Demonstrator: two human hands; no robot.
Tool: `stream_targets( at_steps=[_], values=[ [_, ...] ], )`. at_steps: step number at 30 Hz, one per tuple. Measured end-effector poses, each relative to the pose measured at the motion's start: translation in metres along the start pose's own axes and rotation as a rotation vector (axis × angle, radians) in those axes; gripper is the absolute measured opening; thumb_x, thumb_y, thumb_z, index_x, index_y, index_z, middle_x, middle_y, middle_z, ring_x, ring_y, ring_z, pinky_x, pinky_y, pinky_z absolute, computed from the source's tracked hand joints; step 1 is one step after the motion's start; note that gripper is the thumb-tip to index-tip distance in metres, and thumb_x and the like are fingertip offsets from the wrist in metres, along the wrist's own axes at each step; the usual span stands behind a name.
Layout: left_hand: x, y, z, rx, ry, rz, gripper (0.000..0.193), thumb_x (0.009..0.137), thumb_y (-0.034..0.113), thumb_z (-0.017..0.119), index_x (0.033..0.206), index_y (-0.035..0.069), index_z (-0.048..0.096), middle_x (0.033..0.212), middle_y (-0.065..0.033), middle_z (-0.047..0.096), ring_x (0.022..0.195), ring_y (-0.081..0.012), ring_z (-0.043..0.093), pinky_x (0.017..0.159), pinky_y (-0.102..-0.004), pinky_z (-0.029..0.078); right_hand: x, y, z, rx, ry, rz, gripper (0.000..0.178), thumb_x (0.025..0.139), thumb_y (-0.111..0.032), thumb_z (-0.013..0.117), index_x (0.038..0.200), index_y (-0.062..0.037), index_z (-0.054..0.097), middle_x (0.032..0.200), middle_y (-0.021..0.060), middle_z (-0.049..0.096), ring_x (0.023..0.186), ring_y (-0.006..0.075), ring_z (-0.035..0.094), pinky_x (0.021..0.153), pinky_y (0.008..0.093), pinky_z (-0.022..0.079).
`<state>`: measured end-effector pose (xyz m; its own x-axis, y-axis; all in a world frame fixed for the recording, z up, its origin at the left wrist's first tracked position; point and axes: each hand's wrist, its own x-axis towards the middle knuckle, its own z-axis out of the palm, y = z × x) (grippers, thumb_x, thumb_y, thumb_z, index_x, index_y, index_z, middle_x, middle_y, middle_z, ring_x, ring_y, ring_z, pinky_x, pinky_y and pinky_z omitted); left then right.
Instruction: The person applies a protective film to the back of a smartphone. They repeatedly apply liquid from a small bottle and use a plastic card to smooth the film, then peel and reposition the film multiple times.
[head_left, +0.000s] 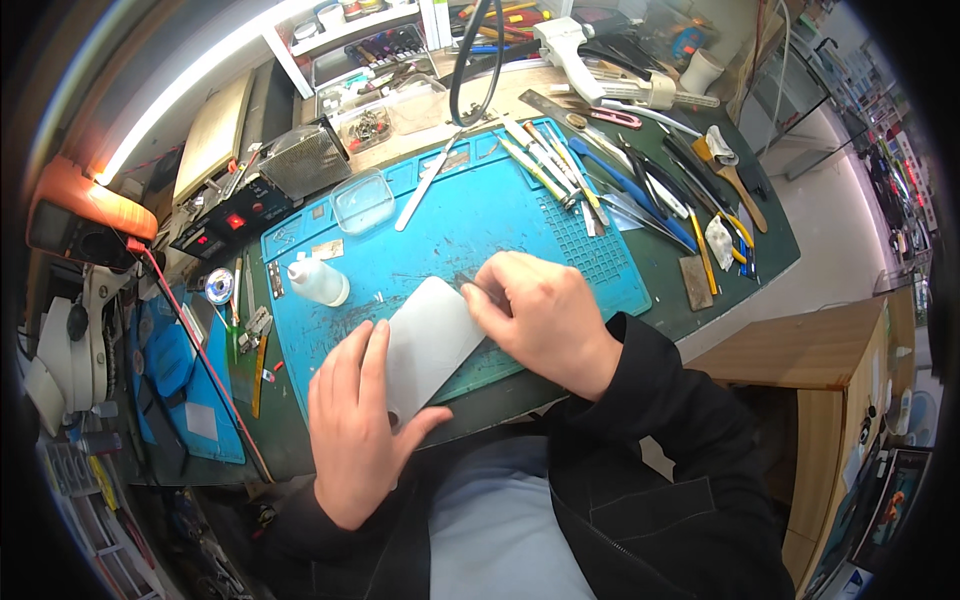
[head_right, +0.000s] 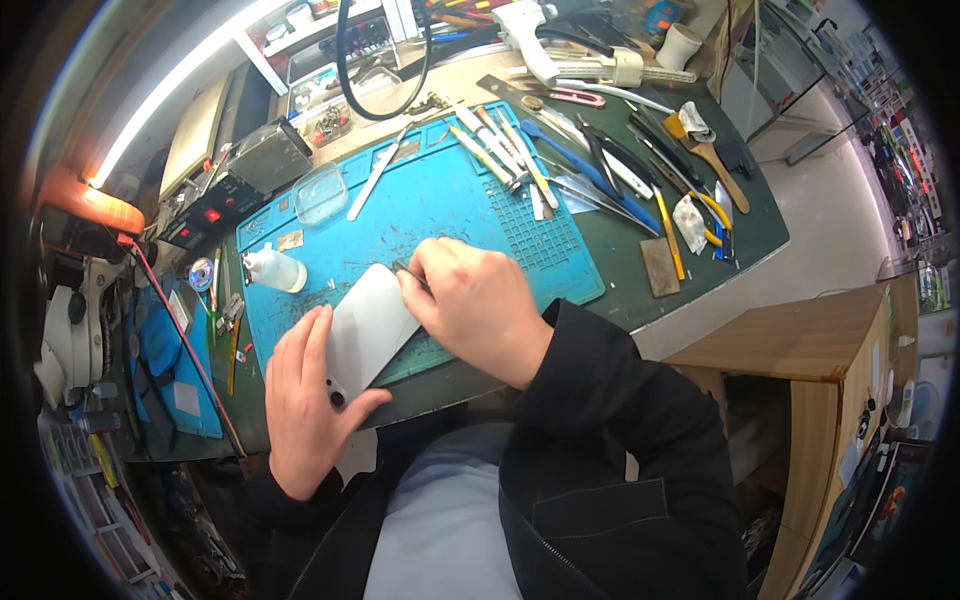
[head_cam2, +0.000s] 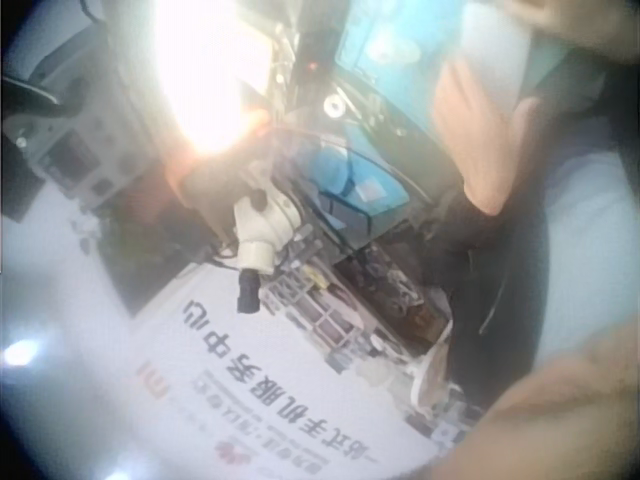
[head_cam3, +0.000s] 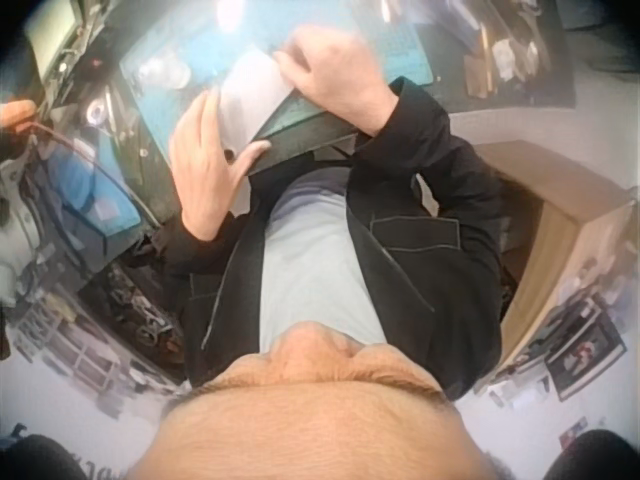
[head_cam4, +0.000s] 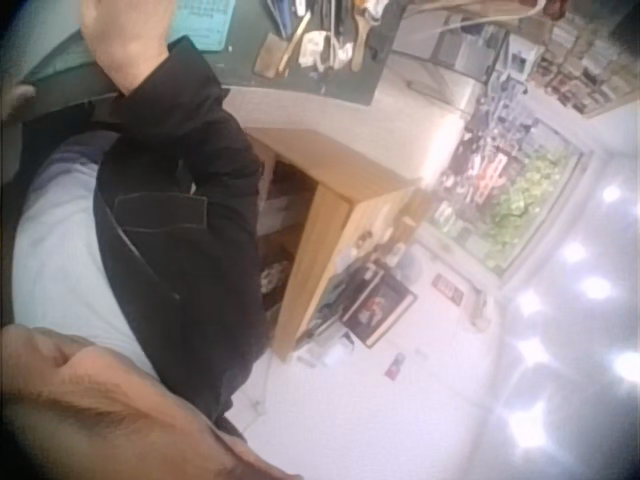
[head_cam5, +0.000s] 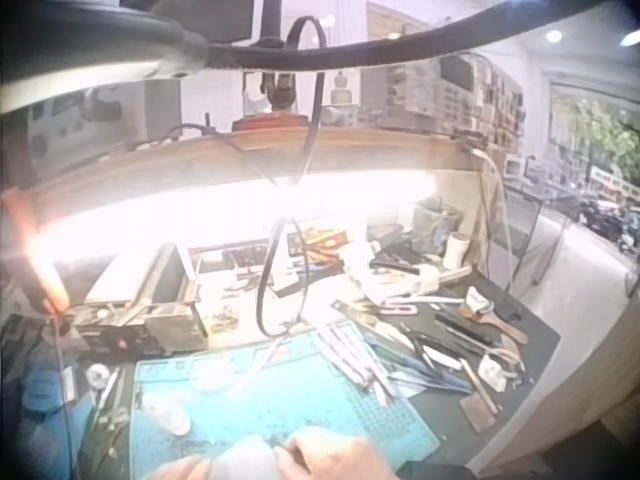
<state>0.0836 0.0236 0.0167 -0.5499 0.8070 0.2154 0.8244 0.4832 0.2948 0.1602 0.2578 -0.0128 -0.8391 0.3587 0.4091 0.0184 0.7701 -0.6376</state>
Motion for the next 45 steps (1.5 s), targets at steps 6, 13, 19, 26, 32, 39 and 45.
stream_targets(
  at_steps=[6, 13, 19, 26, 32, 39, 45],
  values=[
    [-0.029, -0.016, 0.023, -0.163, 0.155, -0.040, 0.094, 0.080, 0.038, 0.092, 0.153, -0.002, 0.048, 0.149, -0.0196, 0.059, 0.132, -0.0396, 0.058, 0.112, -0.0533, 0.042, -0.003, -0.003, 0.004, 0.023, -0.017, 0.000, 0.017, 0.094, -0.015, 0.074, 0.085, -0.0063, 0.064, 0.077, 0.0088, 0.068, 0.064, 0.0308, 0.068, 0.057, 0.0408, 0.054],
    [-0.025, -0.018, 0.028, -0.211, 0.170, -0.026, 0.095, 0.077, 0.034, 0.095, 0.152, -0.002, 0.049, 0.148, -0.0209, 0.060, 0.129, -0.0403, 0.059, 0.108, -0.0512, 0.046, -0.002, -0.004, 0.001, 0.002, -0.061, 0.034, 0.015, 0.091, -0.011, 0.080, 0.083, -0.0044, 0.068, 0.075, 0.0074, 0.069, 0.060, 0.0225, 0.068, 0.055, 0.0340, 0.053],
    [-0.025, -0.019, 0.025, -0.210, 0.156, -0.039, 0.096, 0.076, 0.034, 0.096, 0.152, -0.002, 0.049, 0.147, -0.0212, 0.060, 0.128, -0.0404, 0.060, 0.106, -0.0508, 0.047, 0.001, -0.008, 0.001, 0.011, -0.065, 0.057, 0.014, 0.089, -0.010, 0.080, 0.082, -0.0059, 0.068, 0.074, 0.0072, 0.069, 0.061, 0.0244, 0.068, 0.054, 0.0355, 0.053],
    [-0.023, -0.018, 0.025, -0.216, 0.160, -0.045, 0.098, 0.074, 0.032, 0.097, 0.152, -0.002, 0.049, 0.147, -0.0210, 0.060, 0.128, -0.0397, 0.060, 0.106, -0.0503, 0.047, 0.001, -0.009, 0.002, 0.010, -0.051, 0.064, 0.015, 0.088, -0.009, 0.080, 0.081, -0.0067, 0.067, 0.073, 0.0062, 0.067, 0.060, 0.0244, 0.067, 0.053, 0.0353, 0.052],
    [-0.023, -0.017, 0.025, -0.205, 0.170, -0.042, 0.096, 0.074, 0.029, 0.097, 0.152, -0.002, 0.050, 0.146, -0.0205, 0.061, 0.128, -0.0390, 0.060, 0.106, -0.0489, 0.048, 0.001, -0.014, 0.003, -0.164, -0.066, -0.043, 0.018, 0.086, -0.005, 0.084, 0.081, -0.0048, 0.066, 0.073, 0.0053, 0.064, 0.057, 0.0200, 0.065, 0.052, 0.0324, 0.050],
    [-0.022, -0.017, 0.027, -0.210, 0.184, -0.021, 0.094, 0.072, 0.025, 0.097, 0.150, -0.002, 0.052, 0.146, -0.0208, 0.062, 0.126, -0.0394, 0.060, 0.105, -0.0480, 0.049, 0.000, -0.017, 0.010, -0.233, -0.011, -0.122, 0.019, 0.087, -0.005, 0.082, 0.083, -0.0063, 0.064, 0.073, 0.0059, 0.061, 0.060, 0.0255, 0.064, 0.053, 0.0362, 0.049],
    [-0.021, -0.015, 0.021, -0.202, 0.139, -0.035, 0.099, 0.075, 0.028, 0.095, 0.156, -0.003, 0.047, 0.147, -0.0201, 0.061, 0.125, -0.0407, 0.058, 0.106, -0.0496, 0.047, 0.005, -0.014, 0.012, -0.067, -0.031, 0.046, 0.020, 0.093, -0.014, 0.076, 0.081, -0.0061, 0.062, 0.075, 0.0086, 0.065, 0.064, 0.0293, 0.067, 0.056, 0.0412, 0.051]
  ],
)
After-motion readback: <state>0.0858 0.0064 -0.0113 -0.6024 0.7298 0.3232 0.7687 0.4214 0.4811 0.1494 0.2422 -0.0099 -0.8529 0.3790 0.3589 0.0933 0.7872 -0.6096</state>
